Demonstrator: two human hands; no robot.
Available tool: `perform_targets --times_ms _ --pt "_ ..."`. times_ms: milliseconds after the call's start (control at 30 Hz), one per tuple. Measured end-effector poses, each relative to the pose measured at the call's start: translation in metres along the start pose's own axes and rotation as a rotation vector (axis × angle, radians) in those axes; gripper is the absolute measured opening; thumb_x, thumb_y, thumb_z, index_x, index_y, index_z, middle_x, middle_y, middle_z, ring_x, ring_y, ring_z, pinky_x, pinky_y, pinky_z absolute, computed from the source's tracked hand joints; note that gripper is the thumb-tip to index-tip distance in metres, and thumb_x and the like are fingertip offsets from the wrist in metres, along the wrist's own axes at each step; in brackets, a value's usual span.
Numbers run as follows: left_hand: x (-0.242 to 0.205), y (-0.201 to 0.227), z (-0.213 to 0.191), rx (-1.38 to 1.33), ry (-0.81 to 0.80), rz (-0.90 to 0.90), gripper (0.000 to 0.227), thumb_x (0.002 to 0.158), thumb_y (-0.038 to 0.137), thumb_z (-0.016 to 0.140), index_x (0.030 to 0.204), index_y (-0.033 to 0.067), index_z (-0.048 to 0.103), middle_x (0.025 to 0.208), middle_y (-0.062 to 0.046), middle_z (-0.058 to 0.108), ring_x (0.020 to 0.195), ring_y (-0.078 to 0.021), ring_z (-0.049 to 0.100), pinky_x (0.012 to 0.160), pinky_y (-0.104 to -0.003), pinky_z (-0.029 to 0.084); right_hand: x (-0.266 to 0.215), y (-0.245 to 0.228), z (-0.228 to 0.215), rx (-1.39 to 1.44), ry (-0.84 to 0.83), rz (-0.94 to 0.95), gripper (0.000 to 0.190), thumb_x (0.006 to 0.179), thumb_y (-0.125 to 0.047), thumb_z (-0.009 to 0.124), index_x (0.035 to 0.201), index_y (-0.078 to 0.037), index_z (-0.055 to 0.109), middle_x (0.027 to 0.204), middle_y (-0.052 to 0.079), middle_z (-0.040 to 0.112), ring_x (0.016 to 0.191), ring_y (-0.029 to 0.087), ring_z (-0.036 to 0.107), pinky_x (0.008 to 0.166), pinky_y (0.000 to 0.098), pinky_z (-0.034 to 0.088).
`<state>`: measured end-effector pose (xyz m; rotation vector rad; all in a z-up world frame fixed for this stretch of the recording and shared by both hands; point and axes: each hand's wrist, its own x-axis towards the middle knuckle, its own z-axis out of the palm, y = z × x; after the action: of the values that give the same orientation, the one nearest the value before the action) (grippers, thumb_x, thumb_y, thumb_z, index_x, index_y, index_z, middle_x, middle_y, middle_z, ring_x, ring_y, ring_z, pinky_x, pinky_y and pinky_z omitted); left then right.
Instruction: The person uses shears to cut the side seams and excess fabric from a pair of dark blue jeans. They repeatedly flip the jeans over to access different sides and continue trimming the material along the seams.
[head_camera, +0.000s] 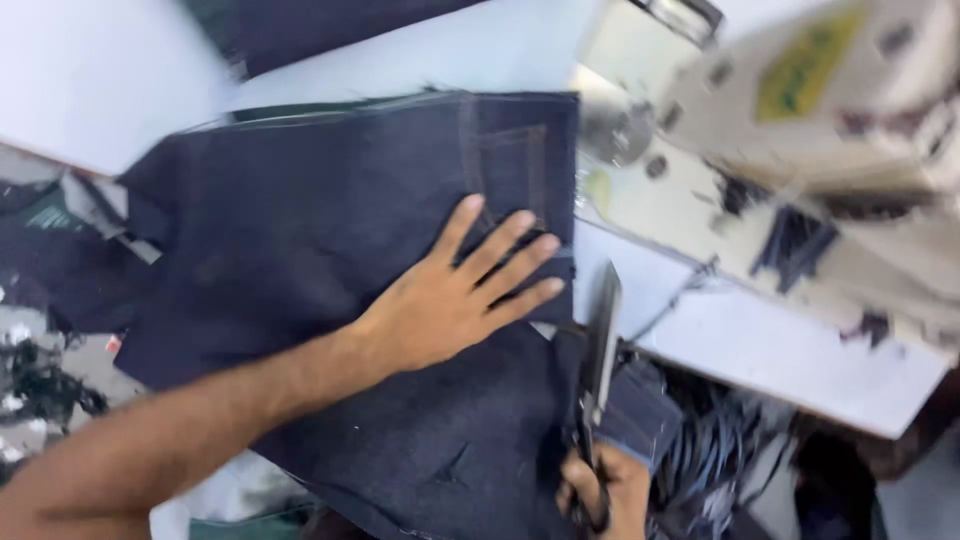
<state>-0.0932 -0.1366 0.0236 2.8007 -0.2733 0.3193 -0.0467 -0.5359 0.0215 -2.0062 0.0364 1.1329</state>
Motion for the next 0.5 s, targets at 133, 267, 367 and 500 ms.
perform_targets --times_ms 133,267,367,500 --pt "-0.006 0.011 0.014 0.031 0.018 -0.011 0.058 0.104 0.027 0.051 0.16 0.0137 0.047 0.167 -0.017 0.036 0.154 -0.0416 0.027 0.122 -0.067 0.02 0.004 -0.027 0.021 0.246 -0.075 -0.071 0.044 0.088 -0.037 0.078 0.078 0.004 0.065 0.062 0.008 0.066 0.051 0.016 0.064 0.047 0.0301 0.052" --pt "-0.007 0.014 0.009 -0.08 0.006 -0.006 0.056 0.102 0.026 0.055 0.156 0.0148 0.048 0.165 -0.015 0.038 0.154 -0.0414 0.026 0.123 -0.067 0.019 0.013 -0.055 0.02 0.36 -0.24 -0.124 0.06 0.083 -0.057 0.076 0.087 0.003 0.07 0.07 0.008 0.069 0.062 0.016 0.07 0.053 0.0295 0.057" --pt "-0.011 0.019 0.012 -0.1 -0.046 -0.016 0.06 0.096 0.018 0.057 0.155 0.0224 0.049 0.165 -0.011 0.038 0.155 -0.0386 0.025 0.124 -0.066 0.018 0.012 -0.062 0.023 0.293 -0.267 -0.109 0.064 0.081 -0.06 0.079 0.093 0.002 0.068 0.075 0.006 0.067 0.068 0.014 0.067 0.061 0.0284 0.055" --pt "-0.009 0.017 0.015 -0.186 -0.02 -0.022 0.056 0.1 0.02 0.058 0.155 0.0209 0.049 0.165 -0.013 0.037 0.155 -0.0405 0.023 0.123 -0.069 0.015 0.023 -0.07 0.026 0.169 -0.25 -0.109 0.064 0.081 -0.06 0.079 0.093 0.002 0.067 0.077 0.004 0.067 0.07 0.013 0.066 0.065 0.0279 0.055"
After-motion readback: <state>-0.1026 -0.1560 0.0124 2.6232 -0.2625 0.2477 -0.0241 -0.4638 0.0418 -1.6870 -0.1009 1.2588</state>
